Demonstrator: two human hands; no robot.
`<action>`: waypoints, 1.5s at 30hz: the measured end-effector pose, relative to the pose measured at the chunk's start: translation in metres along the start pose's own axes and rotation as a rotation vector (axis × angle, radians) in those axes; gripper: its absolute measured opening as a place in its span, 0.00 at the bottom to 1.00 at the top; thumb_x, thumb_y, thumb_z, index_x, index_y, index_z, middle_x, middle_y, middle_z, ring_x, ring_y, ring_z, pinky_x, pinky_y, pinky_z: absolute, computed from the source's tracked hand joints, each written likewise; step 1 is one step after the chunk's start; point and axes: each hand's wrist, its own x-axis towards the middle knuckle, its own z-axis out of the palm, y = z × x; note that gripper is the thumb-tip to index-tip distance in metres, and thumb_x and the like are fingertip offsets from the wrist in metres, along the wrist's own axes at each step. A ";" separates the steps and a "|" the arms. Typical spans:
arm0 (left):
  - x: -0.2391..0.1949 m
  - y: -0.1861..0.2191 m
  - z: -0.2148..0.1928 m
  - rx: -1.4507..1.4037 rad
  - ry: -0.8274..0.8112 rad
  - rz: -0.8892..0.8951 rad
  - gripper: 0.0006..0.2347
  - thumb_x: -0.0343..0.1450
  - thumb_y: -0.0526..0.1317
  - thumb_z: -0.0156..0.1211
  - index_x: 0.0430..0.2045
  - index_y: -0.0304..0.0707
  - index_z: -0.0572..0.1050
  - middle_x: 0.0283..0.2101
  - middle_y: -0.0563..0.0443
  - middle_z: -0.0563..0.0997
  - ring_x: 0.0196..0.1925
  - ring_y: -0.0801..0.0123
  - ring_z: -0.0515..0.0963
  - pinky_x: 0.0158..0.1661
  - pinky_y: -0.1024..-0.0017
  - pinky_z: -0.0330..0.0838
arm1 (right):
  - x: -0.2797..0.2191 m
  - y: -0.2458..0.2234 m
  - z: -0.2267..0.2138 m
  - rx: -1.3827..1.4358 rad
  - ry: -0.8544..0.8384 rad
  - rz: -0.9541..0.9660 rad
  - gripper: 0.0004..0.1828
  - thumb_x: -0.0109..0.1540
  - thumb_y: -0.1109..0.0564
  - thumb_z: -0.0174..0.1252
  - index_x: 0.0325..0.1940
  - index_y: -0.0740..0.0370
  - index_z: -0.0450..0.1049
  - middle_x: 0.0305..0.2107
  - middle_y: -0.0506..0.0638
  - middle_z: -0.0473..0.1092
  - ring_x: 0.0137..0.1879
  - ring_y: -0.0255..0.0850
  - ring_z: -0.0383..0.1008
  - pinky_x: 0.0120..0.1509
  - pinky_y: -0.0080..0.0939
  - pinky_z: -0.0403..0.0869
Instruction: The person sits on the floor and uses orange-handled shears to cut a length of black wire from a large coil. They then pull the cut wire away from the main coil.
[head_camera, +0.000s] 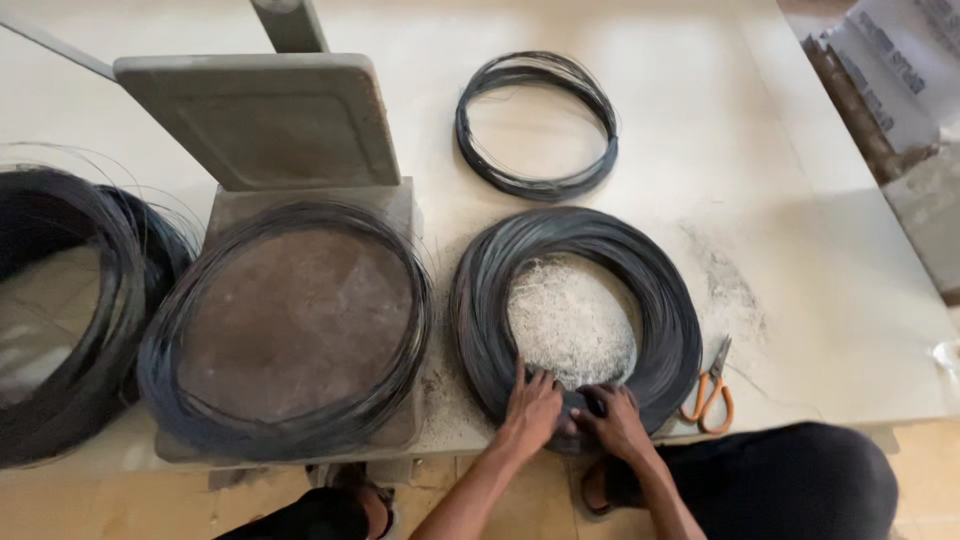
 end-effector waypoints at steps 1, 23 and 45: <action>0.005 -0.006 -0.013 0.011 0.007 0.005 0.24 0.65 0.54 0.61 0.46 0.32 0.73 0.57 0.31 0.71 0.64 0.48 0.66 0.69 0.37 0.33 | 0.001 -0.006 -0.005 -0.010 -0.026 0.017 0.28 0.52 0.34 0.62 0.52 0.45 0.76 0.47 0.46 0.73 0.57 0.42 0.68 0.67 0.43 0.57; 0.027 -0.070 -0.044 0.399 0.010 0.003 0.22 0.68 0.60 0.51 0.42 0.45 0.79 0.55 0.44 0.77 0.67 0.60 0.66 0.71 0.44 0.41 | -0.007 -0.042 -0.037 0.107 -0.158 0.164 0.29 0.54 0.35 0.64 0.57 0.42 0.74 0.52 0.52 0.70 0.65 0.51 0.66 0.79 0.62 0.46; 0.015 -0.020 -0.052 0.526 0.061 0.273 0.13 0.70 0.50 0.53 0.41 0.46 0.80 0.51 0.46 0.80 0.63 0.57 0.69 0.67 0.48 0.50 | 0.012 0.026 -0.082 -0.143 0.571 0.507 0.34 0.59 0.51 0.64 0.59 0.83 0.65 0.50 0.81 0.64 0.59 0.73 0.66 0.69 0.63 0.62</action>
